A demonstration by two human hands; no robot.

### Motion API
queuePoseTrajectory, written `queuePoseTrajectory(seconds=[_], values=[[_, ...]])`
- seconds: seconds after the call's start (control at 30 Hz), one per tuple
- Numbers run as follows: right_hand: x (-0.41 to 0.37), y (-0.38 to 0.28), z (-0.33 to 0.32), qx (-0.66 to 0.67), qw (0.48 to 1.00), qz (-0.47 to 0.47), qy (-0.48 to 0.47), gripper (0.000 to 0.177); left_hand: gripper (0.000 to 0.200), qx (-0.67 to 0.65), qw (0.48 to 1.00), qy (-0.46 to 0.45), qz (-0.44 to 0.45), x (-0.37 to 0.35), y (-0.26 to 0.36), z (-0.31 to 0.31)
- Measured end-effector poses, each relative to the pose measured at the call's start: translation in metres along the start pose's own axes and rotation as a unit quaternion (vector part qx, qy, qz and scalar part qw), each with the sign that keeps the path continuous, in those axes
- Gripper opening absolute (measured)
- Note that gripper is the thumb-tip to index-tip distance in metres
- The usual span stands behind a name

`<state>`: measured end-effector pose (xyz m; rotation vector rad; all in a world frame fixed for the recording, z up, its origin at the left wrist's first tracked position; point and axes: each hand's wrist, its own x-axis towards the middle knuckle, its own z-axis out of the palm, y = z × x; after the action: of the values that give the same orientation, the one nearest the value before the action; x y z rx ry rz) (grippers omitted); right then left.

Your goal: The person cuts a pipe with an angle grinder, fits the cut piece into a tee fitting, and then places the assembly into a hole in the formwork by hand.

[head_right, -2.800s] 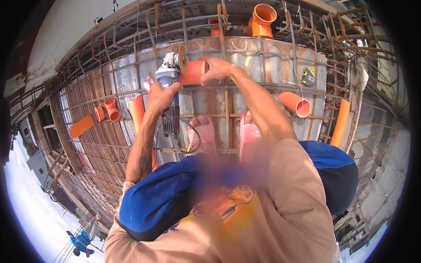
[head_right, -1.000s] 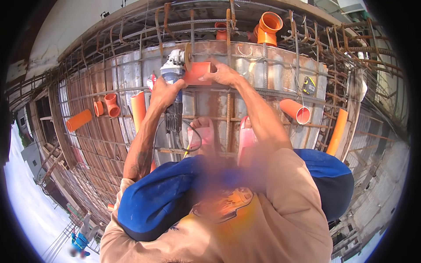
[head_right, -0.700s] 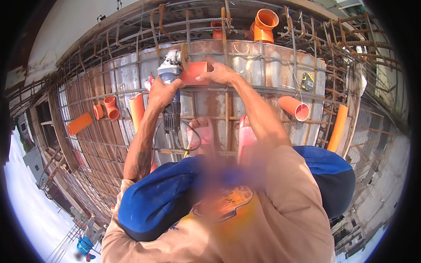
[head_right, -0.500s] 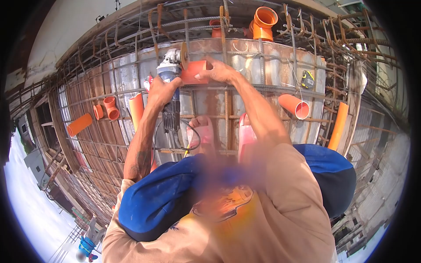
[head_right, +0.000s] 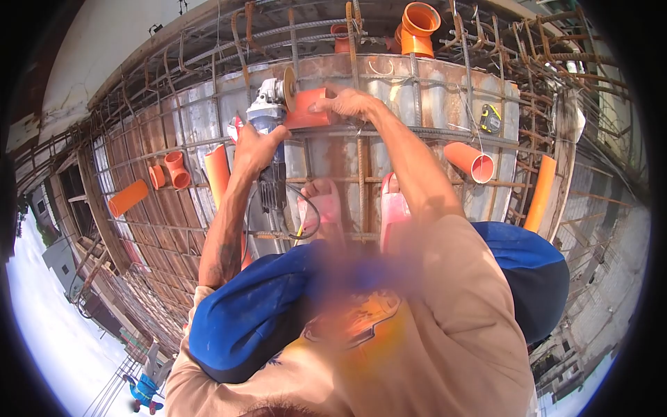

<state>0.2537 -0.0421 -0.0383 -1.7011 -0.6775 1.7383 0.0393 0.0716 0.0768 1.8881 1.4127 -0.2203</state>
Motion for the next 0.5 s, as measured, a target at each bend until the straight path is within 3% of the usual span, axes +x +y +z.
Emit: queuePoseTrajectory(seconds=[0.13, 0.23, 0.33, 0.43, 0.5], values=[[0.000, 0.000, 0.003, -0.007, 0.999, -0.011, 0.046, 0.097, 0.048, 0.012, 0.999, 0.035, 0.006, -0.005, -0.004, 0.003], [-0.002, -0.004, 0.003, 0.003, 0.999, -0.016, 0.040, 0.094, 0.049, 0.010, 1.000, 0.010, -0.023, -0.010, -0.006, 0.004], [-0.010, -0.017, 0.000, -0.003, 1.000, 0.013, 0.014, 0.088, 0.076, -0.003, 0.997, -0.042, -0.059, -0.023, 0.001, -0.004], [0.003, -0.005, -0.001, 0.058, 0.998, 0.025, 0.012, 0.078, 0.077, -0.045, 0.998, -0.034, -0.042, -0.037, -0.001, -0.013], [0.015, 0.008, -0.002, 0.052, 0.999, -0.007, 0.006, 0.084, 0.073, -0.043, 0.997, -0.009, -0.059, -0.038, -0.008, -0.014]])
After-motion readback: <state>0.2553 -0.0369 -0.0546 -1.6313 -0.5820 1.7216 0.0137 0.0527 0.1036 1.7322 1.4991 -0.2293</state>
